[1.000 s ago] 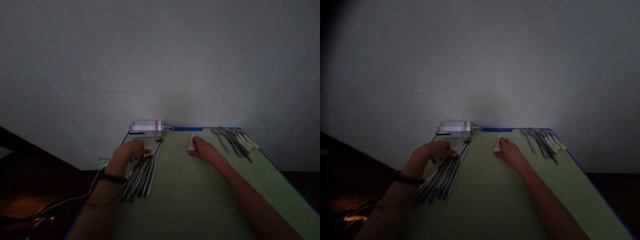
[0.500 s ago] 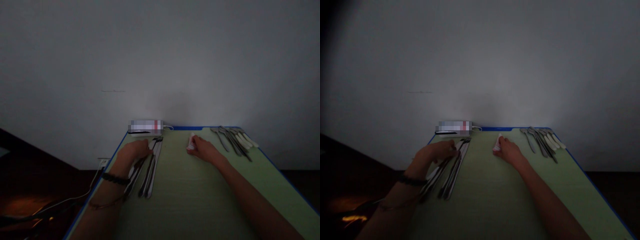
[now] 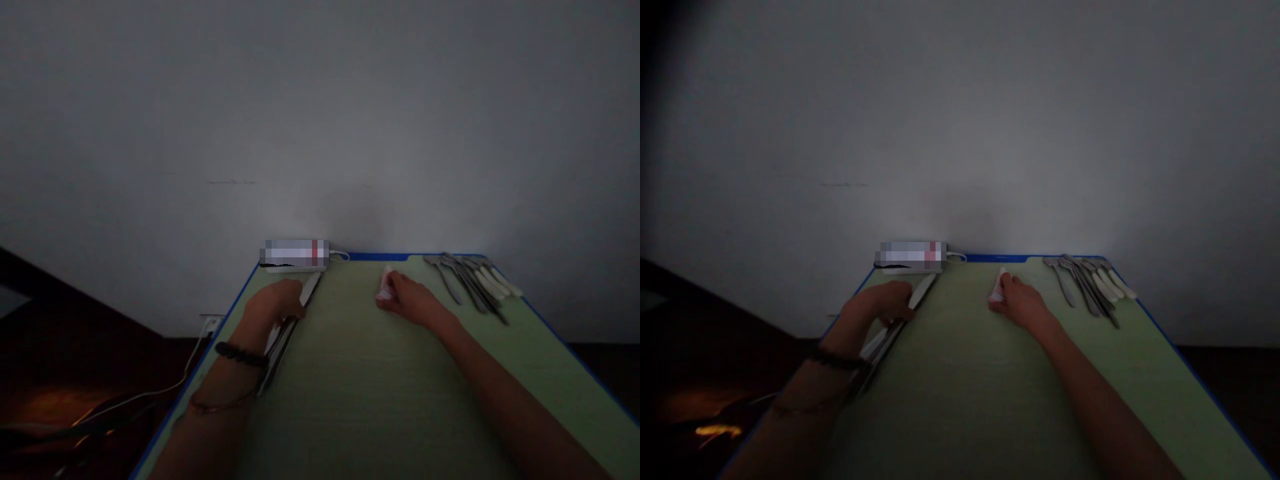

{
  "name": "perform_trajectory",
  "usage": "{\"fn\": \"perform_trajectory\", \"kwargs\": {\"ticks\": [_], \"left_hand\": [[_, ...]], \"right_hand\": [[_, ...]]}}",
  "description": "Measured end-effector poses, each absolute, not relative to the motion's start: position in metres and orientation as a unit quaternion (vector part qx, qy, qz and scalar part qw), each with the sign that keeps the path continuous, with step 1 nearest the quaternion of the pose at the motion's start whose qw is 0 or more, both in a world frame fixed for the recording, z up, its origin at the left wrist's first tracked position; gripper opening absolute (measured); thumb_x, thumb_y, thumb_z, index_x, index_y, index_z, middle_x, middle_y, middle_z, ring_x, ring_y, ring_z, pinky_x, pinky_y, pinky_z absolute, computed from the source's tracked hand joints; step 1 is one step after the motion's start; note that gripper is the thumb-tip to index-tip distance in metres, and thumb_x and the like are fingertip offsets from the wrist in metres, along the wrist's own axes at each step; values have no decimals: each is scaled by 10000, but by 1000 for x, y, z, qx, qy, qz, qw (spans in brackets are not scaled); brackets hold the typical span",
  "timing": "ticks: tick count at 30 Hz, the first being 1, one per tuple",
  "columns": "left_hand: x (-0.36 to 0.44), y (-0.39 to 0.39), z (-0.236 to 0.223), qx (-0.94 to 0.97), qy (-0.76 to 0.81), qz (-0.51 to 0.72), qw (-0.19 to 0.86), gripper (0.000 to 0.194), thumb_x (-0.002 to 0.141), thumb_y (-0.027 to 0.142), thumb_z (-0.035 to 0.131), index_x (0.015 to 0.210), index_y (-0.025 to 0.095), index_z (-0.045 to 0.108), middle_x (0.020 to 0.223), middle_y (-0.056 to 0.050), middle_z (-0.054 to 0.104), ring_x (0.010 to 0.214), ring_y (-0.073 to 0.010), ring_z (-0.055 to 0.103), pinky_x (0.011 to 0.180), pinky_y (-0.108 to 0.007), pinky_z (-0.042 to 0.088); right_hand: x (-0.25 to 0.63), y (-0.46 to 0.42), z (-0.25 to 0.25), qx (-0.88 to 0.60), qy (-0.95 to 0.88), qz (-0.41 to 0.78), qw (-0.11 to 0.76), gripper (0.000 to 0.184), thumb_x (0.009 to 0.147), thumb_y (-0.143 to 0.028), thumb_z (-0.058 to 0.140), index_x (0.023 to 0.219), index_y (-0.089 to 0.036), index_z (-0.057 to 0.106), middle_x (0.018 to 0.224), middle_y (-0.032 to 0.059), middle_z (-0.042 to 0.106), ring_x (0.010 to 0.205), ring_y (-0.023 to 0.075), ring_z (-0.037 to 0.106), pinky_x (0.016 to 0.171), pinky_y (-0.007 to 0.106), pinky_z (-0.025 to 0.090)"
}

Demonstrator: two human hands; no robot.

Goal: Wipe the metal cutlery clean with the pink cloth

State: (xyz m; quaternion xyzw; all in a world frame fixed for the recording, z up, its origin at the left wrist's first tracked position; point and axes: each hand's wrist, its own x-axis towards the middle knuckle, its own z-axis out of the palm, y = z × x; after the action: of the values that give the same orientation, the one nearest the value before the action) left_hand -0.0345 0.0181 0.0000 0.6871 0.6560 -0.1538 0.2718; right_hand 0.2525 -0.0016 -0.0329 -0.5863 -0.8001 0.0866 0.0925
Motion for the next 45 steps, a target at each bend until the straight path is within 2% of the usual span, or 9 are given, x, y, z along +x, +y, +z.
{"fn": "perform_trajectory", "kwargs": {"ticks": [12, 18, 23, 26, 31, 38, 41, 45], "left_hand": [[-43, 19, 17, 692, 658, -134, 265, 208, 679, 241, 581, 841, 118, 625, 849, -108, 693, 602, -164, 645, 527, -217, 484], [-36, 12, 32, 715, 645, -103, 249, 210, 716, 228, 518, 857, 103, 609, 809, -118, 685, 593, -180, 637, 513, -246, 465], [-21, 0, 49, 777, 574, -48, 253, 234, 793, 284, 452, 979, 177, 544, 879, -45, 672, 718, -147, 617, 606, -222, 437], [-7, -4, 45, 809, 517, -32, 277, 236, 822, 328, 414, 981, 178, 503, 868, -36, 662, 704, -137, 603, 586, -214, 422], [8, 0, 16, 805, 513, -93, 283, 255, 807, 335, 417, 977, 166, 504, 851, -57, 656, 567, -134, 593, 510, -226, 417], [4, 7, 8, 807, 538, -70, 232, 269, 747, 216, 485, 1009, 164, 512, 995, -100, 633, 846, -203, 596, 675, -265, 434], [6, 6, 11, 809, 538, -49, 232, 233, 780, 233, 469, 996, 156, 505, 966, -107, 639, 807, -202, 609, 651, -268, 438], [22, -1, 12, 817, 516, -3, 260, 239, 863, 302, 367, 1052, 177, 444, 899, -61, 654, 640, -142, 629, 552, -228, 444]], "right_hand": [[253, -1, -32, -583, -800, 101, 94, 408, 728, -503, 532, 958, -178, 444, 899, 94, 580, 737, 180, 566, 588, 259, 344], [253, -1, -29, -591, -796, 104, 81, 412, 727, -510, 532, 956, -179, 441, 919, 98, 582, 744, 185, 571, 590, 262, 342], [252, -1, -29, -593, -795, 100, 79, 421, 726, -491, 541, 983, -176, 432, 940, 100, 581, 780, 197, 572, 597, 263, 341], [252, -1, -29, -591, -796, 99, 82, 418, 733, -498, 529, 980, -175, 434, 934, 96, 582, 778, 194, 569, 598, 262, 338], [253, -1, -30, -596, -793, 104, 76, 431, 726, -512, 531, 978, -174, 443, 933, 100, 579, 772, 188, 567, 597, 261, 337], [252, -2, -27, -599, -791, 104, 74, 422, 723, -511, 533, 973, -183, 443, 959, 100, 579, 791, 200, 574, 599, 264, 341], [250, -3, -27, -597, -795, 87, 67, 387, 761, -487, 491, 989, -180, 432, 974, 111, 582, 794, 209, 577, 602, 274, 346], [254, 1, -26, -594, -798, 79, 62, 280, 829, -380, 410, 1006, -163, 434, 990, 131, 596, 803, 212, 584, 607, 274, 349]]}}
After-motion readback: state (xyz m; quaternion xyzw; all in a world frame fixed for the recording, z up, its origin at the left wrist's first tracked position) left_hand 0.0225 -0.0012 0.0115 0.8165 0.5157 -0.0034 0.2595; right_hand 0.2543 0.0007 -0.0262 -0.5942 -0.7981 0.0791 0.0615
